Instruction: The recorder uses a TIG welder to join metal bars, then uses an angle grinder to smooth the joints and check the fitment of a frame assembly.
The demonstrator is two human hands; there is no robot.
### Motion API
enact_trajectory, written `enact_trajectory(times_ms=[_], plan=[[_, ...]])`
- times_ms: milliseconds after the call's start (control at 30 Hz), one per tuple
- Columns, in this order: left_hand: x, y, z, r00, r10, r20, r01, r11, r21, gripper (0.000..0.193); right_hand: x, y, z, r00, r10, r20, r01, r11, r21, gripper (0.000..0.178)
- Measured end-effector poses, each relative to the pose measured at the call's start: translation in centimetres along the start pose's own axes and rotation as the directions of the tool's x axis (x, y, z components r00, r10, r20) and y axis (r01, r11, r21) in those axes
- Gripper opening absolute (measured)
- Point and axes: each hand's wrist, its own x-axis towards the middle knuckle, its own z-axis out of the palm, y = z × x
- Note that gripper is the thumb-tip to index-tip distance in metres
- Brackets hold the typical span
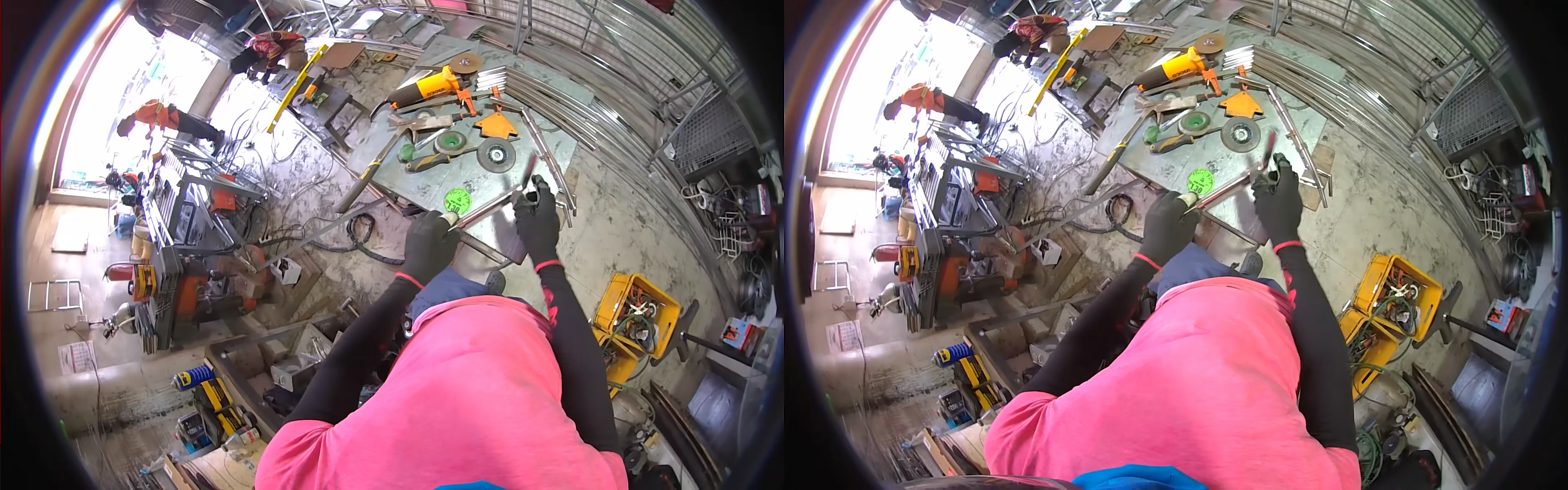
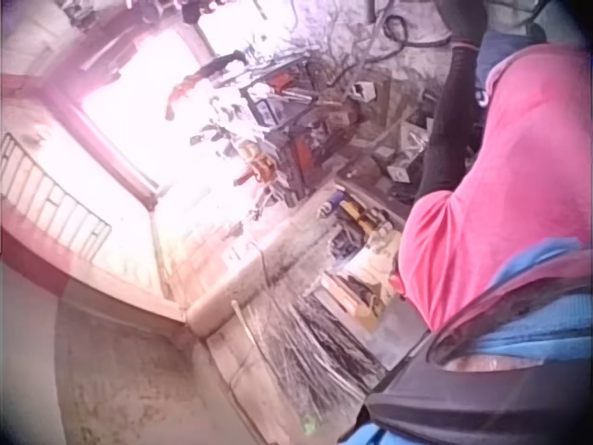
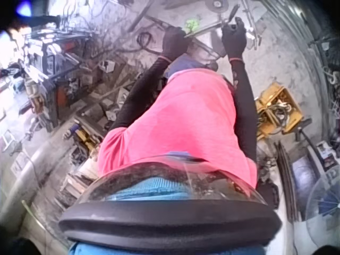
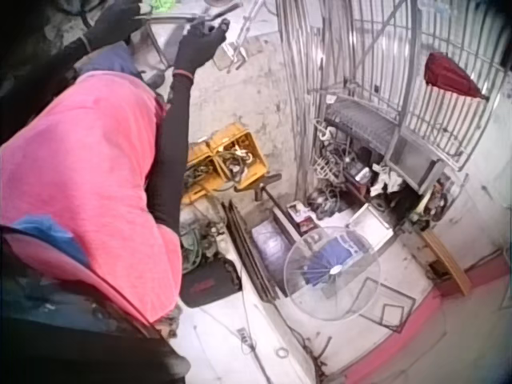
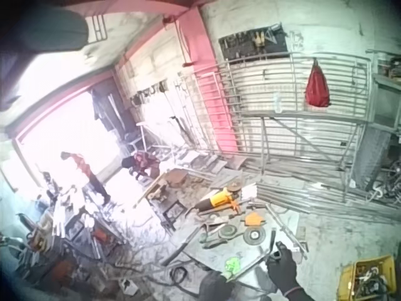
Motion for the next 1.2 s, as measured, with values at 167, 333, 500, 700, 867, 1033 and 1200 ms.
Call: enact_trajectory(times_ms=[167,333,500,700,867,1033,1200], plan=[[1.4,5.4,0.9,0.985,-0.154,-0.073,0.148,0.986,-0.074,0.023,-0.3,1.2,5.0,0.870,0.233,0.434,-0.492,0.449,0.745,0.044],[3.4,7.3,0.9,0.963,-0.125,0.240,0.131,0.991,-0.009,0.034,1.2,1.8,6.7,0.904,0.234,0.357,-0.415,0.286,0.864,0.029],[9.2,3.5,-0.8,0.987,-0.125,0.098,0.118,0.990,0.074,0.037,-0.1,1.8,4.7,0.819,0.127,0.560,-0.562,-0.019,0.827,0.037],[18.4,-8.0,-0.2,0.985,-0.171,0.033,0.123,0.818,0.562,0.016,0.1,1.7,4.3,0.830,0.093,0.550,-0.550,-0.029,0.835,0.040],[22.6,-10.4,2.0,0.959,-0.151,0.239,-0.065,0.706,0.705,0.023,0.2,2.0,4.5,0.837,0.156,0.525,-0.526,-0.036,0.850,0.042],[23.2,-11.6,3.5,0.944,-0.199,0.262,-0.061,0.678,0.732,0.022,0.0,1.1,4.6,0.827,0.187,0.531,-0.539,-0.007,0.842,0.045],[24.0,-8.3,1.5,0.954,-0.136,0.268,-0.081,0.741,0.666,0.024,0.4,1.2,4.0,0.837,0.169,0.521,-0.529,0.004,0.849,0.049]])
